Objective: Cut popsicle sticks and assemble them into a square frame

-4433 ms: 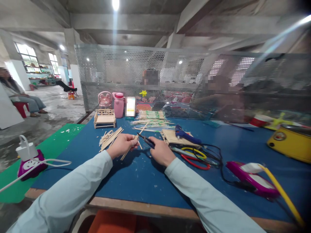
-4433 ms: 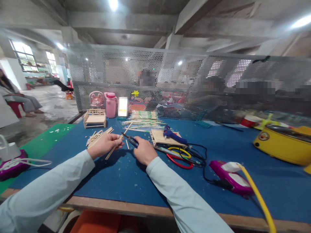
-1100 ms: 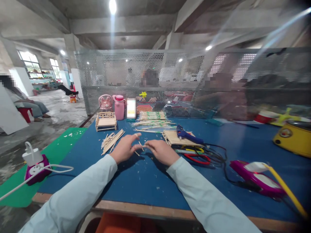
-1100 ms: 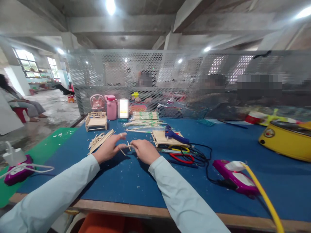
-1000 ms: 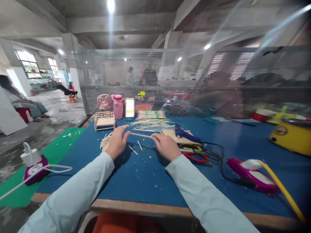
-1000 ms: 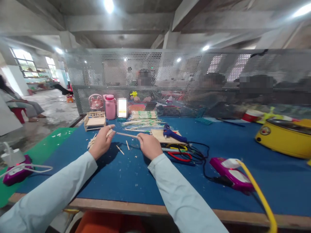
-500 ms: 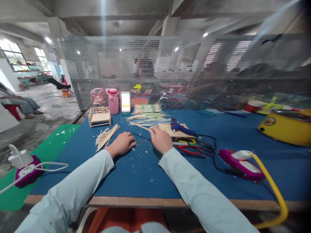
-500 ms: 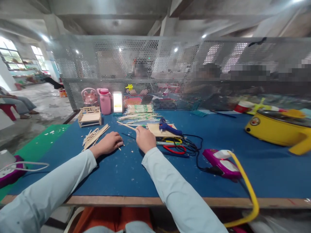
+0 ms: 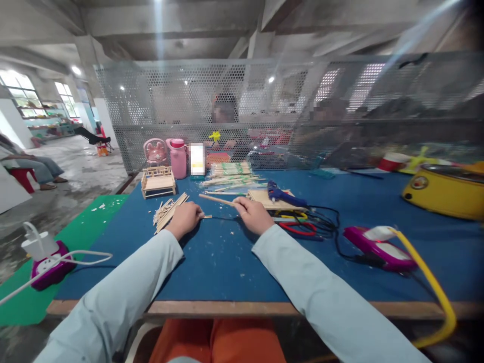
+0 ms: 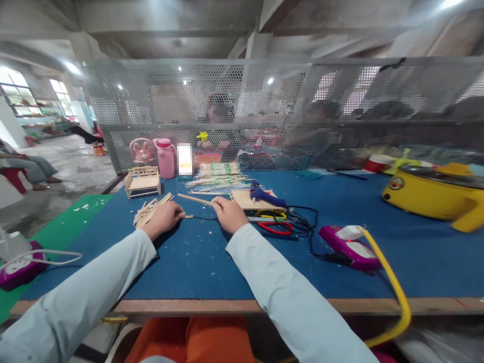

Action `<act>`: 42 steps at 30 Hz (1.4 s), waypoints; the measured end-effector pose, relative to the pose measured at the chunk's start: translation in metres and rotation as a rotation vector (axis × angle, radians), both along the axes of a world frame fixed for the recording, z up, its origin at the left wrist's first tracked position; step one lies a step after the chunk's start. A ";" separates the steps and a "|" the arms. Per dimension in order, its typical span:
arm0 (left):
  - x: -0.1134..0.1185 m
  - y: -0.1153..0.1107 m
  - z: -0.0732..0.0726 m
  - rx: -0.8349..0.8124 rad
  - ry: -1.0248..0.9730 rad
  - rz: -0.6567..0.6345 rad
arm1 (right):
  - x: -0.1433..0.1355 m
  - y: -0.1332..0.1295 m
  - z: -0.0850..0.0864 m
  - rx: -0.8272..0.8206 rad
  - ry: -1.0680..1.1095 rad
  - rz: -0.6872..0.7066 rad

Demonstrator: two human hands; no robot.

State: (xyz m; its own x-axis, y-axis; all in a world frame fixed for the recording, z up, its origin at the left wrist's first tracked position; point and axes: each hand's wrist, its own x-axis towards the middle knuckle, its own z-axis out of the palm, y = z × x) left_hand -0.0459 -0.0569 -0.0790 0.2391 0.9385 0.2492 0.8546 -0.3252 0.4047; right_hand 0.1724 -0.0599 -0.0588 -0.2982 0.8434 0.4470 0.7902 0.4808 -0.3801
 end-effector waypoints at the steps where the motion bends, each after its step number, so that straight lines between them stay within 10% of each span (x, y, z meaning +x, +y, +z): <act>1: -0.001 0.003 0.000 0.002 -0.021 0.020 | 0.000 0.001 -0.002 -0.029 -0.001 0.069; 9: -0.030 0.005 0.006 -0.091 -0.392 0.138 | -0.002 0.004 -0.010 -0.301 0.084 0.222; 19: -0.011 -0.016 0.014 -0.404 -0.926 0.045 | -0.001 0.008 -0.014 -0.453 0.225 0.181; 42: -0.018 -0.022 0.013 -0.128 0.127 0.080 | -0.005 0.001 -0.008 -0.417 -0.094 0.117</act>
